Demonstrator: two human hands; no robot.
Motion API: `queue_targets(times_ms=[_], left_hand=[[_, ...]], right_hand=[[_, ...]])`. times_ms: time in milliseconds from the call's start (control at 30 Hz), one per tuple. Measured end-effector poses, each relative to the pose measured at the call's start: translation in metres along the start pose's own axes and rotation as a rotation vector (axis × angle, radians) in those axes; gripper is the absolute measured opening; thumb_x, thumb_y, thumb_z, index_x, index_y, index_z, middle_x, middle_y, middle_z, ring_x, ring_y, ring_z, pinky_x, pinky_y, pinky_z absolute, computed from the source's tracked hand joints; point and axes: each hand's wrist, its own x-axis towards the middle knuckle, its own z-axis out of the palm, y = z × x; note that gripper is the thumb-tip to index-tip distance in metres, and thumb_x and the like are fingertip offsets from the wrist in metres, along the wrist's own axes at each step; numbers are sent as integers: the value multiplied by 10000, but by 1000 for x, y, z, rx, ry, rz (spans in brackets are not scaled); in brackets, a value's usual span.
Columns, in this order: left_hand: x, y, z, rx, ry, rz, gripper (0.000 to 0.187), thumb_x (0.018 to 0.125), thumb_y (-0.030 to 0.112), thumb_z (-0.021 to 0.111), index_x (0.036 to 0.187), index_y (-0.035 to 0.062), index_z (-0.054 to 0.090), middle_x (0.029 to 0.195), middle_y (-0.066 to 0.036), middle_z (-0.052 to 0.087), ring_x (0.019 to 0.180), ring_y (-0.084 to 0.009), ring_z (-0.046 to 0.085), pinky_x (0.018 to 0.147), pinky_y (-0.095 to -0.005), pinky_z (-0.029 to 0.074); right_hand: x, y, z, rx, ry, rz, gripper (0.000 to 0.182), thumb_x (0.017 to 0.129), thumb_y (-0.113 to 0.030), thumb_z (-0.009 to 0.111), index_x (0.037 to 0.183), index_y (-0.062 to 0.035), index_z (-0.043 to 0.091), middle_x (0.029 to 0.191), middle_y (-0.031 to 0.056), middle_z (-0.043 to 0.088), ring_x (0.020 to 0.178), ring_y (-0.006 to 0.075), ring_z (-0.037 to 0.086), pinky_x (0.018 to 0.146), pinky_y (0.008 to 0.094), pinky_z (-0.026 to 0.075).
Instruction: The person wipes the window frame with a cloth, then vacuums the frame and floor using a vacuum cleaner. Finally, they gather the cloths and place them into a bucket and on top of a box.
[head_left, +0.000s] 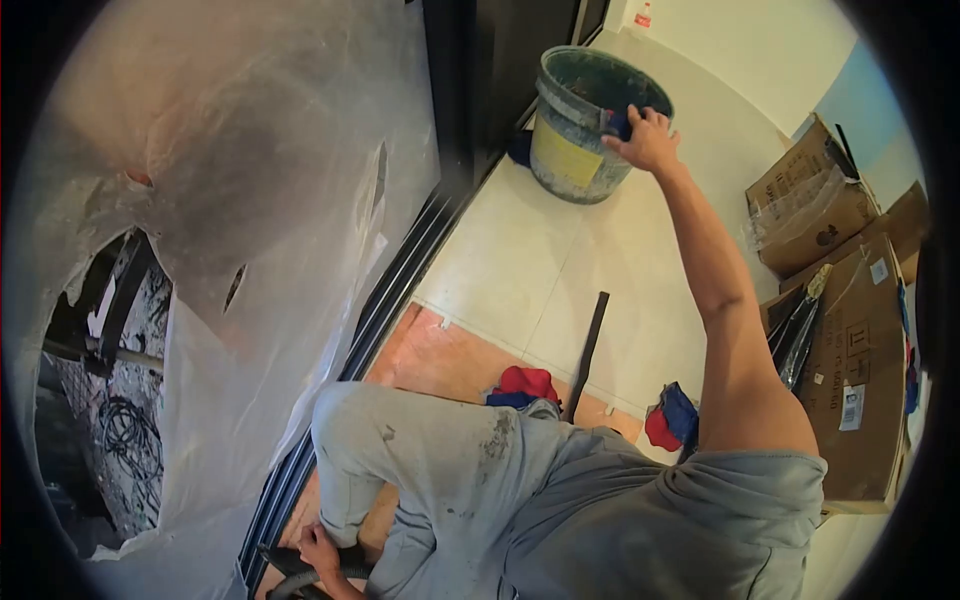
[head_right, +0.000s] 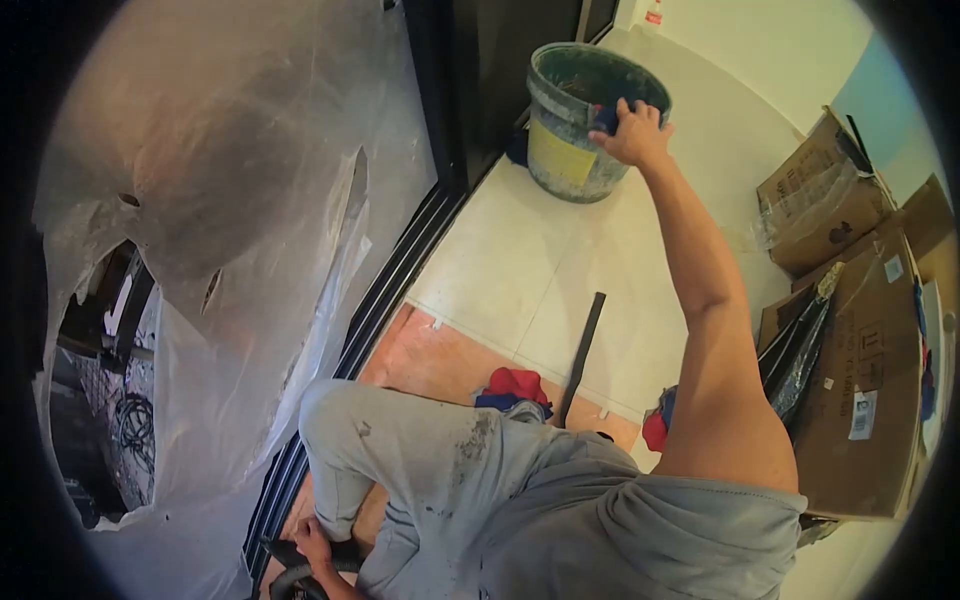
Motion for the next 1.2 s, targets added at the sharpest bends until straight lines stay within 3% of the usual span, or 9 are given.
queue_targets(times_ms=[133,167,267,333,433,633,800,967,1200], left_hand=[[-1,3,-1,39,-22,-46,335,926,333,564,1041,50,701,997,-209,685,967,-371,604,897,-471,442],[0,1,0,42,-20,-41,339,930,335,564,1049,49,702,1004,-210,685,971,-372,604,902,-469,441],[5,-10,1,26,-35,-15,346,939,342,564,1045,46,708,1010,-209,690,982,-370,606,909,-466,439],[6,-10,4,-19,-48,1,345,941,346,569,1028,45,713,999,-202,694,985,-364,605,916,-464,434],[-1,0,2,-37,23,-20,325,926,352,609,979,53,726,941,-165,705,955,-327,596,915,-443,425],[-10,19,-9,-40,44,-52,309,910,368,645,965,77,732,916,-135,697,958,-299,581,916,-404,417],[-9,5,-8,-244,33,-84,267,899,317,674,953,61,727,901,-137,682,943,-270,556,921,-397,414],[-2,-3,-1,-310,33,-76,268,889,301,692,948,41,716,883,-130,674,919,-272,563,890,-390,447],[-12,0,-5,-567,34,-61,283,855,234,730,1031,12,717,978,-119,729,922,-196,674,843,-340,523]], right_hand=[[-31,-2,-4,177,420,-103,644,846,-476,696,1365,-124,547,1387,142,520,1302,337,448,1056,630,299],[-60,-16,-19,294,501,-177,418,856,-335,708,1194,-96,648,1211,145,628,1158,334,552,993,523,400],[-156,-26,25,531,-154,-321,53,788,-108,690,794,-55,690,904,171,667,936,352,622,824,424,498],[-233,-37,45,442,-681,-590,101,745,-151,698,794,-63,692,932,171,661,961,344,619,867,439,510],[-305,-58,52,268,-943,-513,443,789,-432,761,1060,-86,716,1040,201,677,1072,364,624,899,449,527],[-333,-80,89,357,-1218,-586,372,799,-357,723,927,-8,729,892,171,719,823,318,698,744,428,541],[-253,-63,123,1165,-1181,284,240,802,-188,623,937,-3,694,860,105,692,768,236,678,719,399,533],[-194,-103,-34,1645,-1236,335,437,829,-165,582,1228,13,576,1136,145,678,1046,251,649,943,389,504],[-254,-216,-144,1844,-1491,-159,699,763,-146,661,1391,61,433,1336,189,580,1202,305,597,1067,412,447]])
